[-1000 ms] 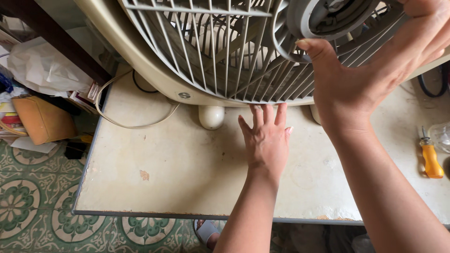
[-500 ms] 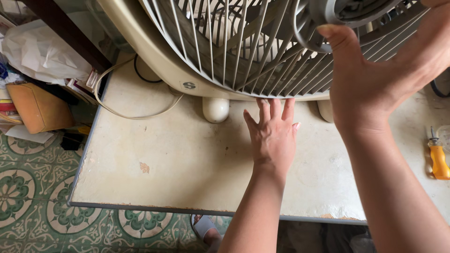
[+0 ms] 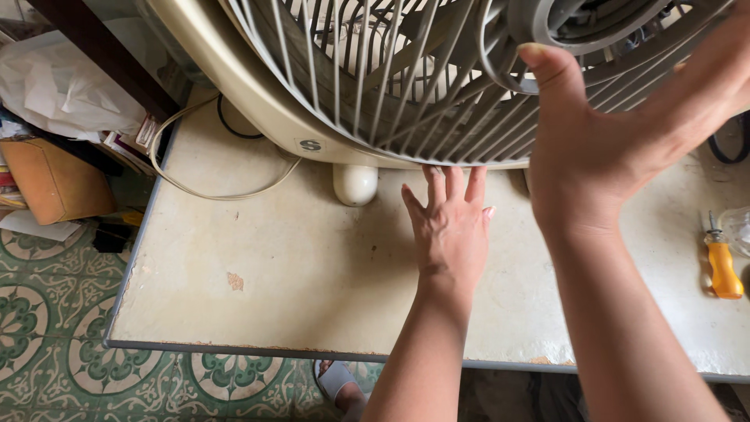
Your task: The person reassembles an electric fan by hand. They place the front grille onto the fan housing, align it, and then screw on the central hub cap to secure the grille in place.
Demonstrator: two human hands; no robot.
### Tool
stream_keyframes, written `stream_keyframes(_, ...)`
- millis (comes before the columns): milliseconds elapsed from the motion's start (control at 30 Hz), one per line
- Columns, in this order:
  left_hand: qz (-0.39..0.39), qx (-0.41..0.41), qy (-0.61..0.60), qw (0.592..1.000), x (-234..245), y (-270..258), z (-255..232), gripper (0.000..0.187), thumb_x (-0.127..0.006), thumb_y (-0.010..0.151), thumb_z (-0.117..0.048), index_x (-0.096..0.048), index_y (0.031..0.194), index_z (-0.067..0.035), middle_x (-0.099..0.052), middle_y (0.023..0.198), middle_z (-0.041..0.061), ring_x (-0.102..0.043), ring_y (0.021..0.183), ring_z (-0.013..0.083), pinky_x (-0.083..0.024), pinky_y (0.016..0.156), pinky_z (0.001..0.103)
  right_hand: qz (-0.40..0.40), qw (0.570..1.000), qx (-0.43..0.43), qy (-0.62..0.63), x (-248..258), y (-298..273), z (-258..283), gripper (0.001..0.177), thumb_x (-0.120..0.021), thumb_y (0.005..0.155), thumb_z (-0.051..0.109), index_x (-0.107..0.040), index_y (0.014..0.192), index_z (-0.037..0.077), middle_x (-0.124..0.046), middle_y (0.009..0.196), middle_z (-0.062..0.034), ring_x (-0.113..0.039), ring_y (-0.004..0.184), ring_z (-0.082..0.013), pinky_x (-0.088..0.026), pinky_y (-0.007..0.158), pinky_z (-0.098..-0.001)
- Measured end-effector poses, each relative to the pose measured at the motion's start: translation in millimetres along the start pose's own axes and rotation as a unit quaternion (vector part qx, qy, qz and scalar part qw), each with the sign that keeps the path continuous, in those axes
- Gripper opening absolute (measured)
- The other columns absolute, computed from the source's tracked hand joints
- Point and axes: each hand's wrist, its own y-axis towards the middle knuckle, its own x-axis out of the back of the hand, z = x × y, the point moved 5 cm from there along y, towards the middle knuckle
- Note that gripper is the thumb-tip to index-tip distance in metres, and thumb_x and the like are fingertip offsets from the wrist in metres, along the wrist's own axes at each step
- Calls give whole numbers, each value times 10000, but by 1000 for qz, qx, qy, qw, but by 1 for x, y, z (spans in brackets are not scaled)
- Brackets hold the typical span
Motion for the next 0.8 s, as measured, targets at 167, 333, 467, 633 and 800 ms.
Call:
stream_keyframes(167,6,3,16,1000,1,-1,-2,776,-682,878,-404,-325,1536,-202,-293,1566,143,-255,1466,396,-305,1123,679,8,998,-30,54,3,3,21,986,-899,879,285,-240,1599,145,-368,1592,-50,-379,1471,-212,-450,1064,-353)
stream_keyframes(333,6,2,21,1000,2,-1,-2,779,-679,879,-405,-331,1546,-201,-284,1574,154,-246,1470,392,-306,1129,672,8,999,-30,41,4,8,27,938,-887,890,310,-292,1601,166,-403,1584,17,-413,1427,-150,-456,977,-318)
stream_keyframes(467,11,3,25,1000,1,0,-2,773,-674,878,-420,-334,1538,-203,-282,1579,148,-227,1482,390,-306,1121,676,5,996,-46,76,0,3,32,884,-858,920,315,-297,1585,161,-392,1597,27,-417,1397,-144,-426,976,-304)
stream_keyframes(633,19,7,30,999,0,0,-1,783,-669,888,-425,-320,1554,-209,-296,1568,177,-205,1499,399,-301,1138,666,-12,991,-74,107,-7,3,34,897,-853,915,336,-291,1591,157,-395,1583,25,-406,1392,-152,-387,1000,-309)
stream_keyframes(800,16,4,38,999,1,0,-1,794,-665,881,-436,-300,1551,-217,-298,1559,203,-189,1499,407,-293,1132,674,-21,992,-72,101,-7,3,39,914,-851,914,341,-269,1591,148,-389,1584,17,-385,1411,-164,-343,1059,-328)
